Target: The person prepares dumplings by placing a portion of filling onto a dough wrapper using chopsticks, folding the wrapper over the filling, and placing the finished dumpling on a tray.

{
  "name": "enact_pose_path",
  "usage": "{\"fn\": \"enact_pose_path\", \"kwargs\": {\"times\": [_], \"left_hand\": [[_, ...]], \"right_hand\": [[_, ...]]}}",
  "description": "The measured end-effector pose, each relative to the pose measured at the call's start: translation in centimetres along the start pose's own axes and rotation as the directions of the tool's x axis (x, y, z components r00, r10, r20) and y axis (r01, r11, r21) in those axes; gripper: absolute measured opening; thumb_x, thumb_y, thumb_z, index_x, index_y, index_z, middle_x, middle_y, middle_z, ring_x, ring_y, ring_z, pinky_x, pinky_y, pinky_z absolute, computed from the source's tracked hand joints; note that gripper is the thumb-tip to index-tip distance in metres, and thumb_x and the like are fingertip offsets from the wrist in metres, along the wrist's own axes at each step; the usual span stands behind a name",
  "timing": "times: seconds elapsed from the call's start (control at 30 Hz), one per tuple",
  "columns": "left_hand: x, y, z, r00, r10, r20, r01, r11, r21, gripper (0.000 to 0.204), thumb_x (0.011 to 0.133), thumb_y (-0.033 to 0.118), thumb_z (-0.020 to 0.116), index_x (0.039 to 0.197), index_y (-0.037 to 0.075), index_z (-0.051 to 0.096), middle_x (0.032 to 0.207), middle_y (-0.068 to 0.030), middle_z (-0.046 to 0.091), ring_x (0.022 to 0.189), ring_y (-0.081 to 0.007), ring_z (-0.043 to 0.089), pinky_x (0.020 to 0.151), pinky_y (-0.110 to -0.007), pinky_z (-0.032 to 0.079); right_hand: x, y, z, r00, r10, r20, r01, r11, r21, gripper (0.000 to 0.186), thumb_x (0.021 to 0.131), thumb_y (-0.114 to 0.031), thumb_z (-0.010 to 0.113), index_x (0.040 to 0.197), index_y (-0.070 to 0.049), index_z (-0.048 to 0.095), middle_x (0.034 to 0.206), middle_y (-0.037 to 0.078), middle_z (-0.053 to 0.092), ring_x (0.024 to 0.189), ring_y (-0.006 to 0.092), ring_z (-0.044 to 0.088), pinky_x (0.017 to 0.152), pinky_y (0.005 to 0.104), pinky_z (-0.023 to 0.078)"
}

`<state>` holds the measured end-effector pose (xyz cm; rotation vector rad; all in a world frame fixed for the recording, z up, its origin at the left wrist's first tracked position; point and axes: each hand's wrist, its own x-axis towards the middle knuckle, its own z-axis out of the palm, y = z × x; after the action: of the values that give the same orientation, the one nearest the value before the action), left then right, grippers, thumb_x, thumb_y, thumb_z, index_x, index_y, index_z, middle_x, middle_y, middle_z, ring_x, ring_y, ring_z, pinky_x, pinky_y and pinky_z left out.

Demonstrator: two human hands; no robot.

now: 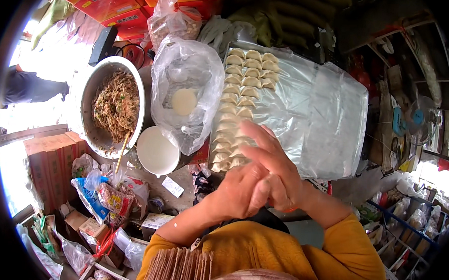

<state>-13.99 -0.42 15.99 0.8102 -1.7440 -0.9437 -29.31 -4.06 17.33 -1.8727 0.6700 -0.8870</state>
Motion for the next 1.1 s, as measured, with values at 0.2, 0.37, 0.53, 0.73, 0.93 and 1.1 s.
{"fn": "enact_pose_path", "kwargs": {"times": [0.2,0.37,0.53,0.73,0.93,1.1], "left_hand": [[-0.8,0.1,2.6,0.971,0.194,0.142,-0.214,0.967,0.140,0.021,0.090,0.012,0.048,0.103,-0.004,0.051,0.091,-0.0187,0.054,0.070,-0.0353,0.055,0.062,-0.043,0.047],[-0.1,-2.4,4.0,0.899,-0.385,0.209,0.426,0.880,-0.212,0.028,0.102,0.022,0.037,0.105,-0.002,0.051,0.092,-0.0200,0.056,0.072,-0.0372,0.058,0.067,-0.042,0.048],[-1.1,-6.8,4.4,0.760,-0.541,0.361,0.643,0.538,-0.545,0.026,0.101,0.022,0.050,0.112,-0.001,0.052,0.093,-0.0129,0.059,0.080,-0.0227,0.059,0.072,-0.035,0.048],[-1.0,-11.4,6.2,0.890,-0.424,0.166,0.453,0.860,-0.235,0.054,0.081,-0.010,0.067,0.125,0.001,0.038,0.113,-0.0099,0.053,0.093,-0.0157,0.058,0.077,-0.026,0.049],[0.7,-12.0,4.9,0.791,-0.611,0.042,0.590,0.743,-0.317,0.056,0.080,-0.012,0.064,0.127,0.002,0.037,0.119,-0.0121,0.052,0.093,-0.0177,0.061,0.076,-0.028,0.053],[-2.8,-12.1,3.6,0.637,-0.748,-0.185,0.668,0.656,-0.352,0.057,0.083,-0.012,0.058,0.133,0.004,0.034,0.125,-0.0145,0.051,0.088,-0.0175,0.062,0.074,-0.028,0.054]], "right_hand": [[-3.6,0.0,0.3,0.986,-0.015,-0.164,0.023,0.999,0.042,0.030,0.096,-0.015,0.037,0.120,0.000,0.047,0.139,0.033,0.042,0.132,0.0471,0.039,0.107,0.0611,0.024],[-4.8,2.7,0.7,0.949,0.169,-0.265,-0.134,0.980,0.145,0.034,0.100,-0.020,0.037,0.127,0.001,0.044,0.137,0.030,0.044,0.131,0.0431,0.042,0.108,0.0505,0.031],[-4.6,5.9,-1.5,0.820,0.568,0.069,-0.507,0.666,0.546,0.069,0.096,-0.043,0.055,0.147,-0.004,0.030,0.143,0.016,0.044,0.135,0.0273,0.039,0.112,0.0394,0.028],[-4.7,8.1,-4.9,0.942,0.327,-0.070,-0.334,0.908,-0.252,0.032,0.080,-0.016,0.076,0.111,-0.012,0.068,0.122,0.007,0.061,0.116,0.0248,0.055,0.095,0.0362,0.047],[-2.7,13.6,-5.8,0.841,0.367,-0.396,-0.484,0.839,-0.250,0.012,0.081,-0.006,0.071,0.092,-0.007,0.066,0.087,0.007,0.066,0.079,0.0231,0.063,0.068,0.0317,0.052],[-1.5,19.5,-6.0,0.863,0.259,-0.433,-0.428,0.830,-0.356,0.015,0.081,-0.005,0.072,0.094,-0.006,0.066,0.091,0.006,0.066,0.077,0.0158,0.063,0.066,0.0270,0.050]]}}
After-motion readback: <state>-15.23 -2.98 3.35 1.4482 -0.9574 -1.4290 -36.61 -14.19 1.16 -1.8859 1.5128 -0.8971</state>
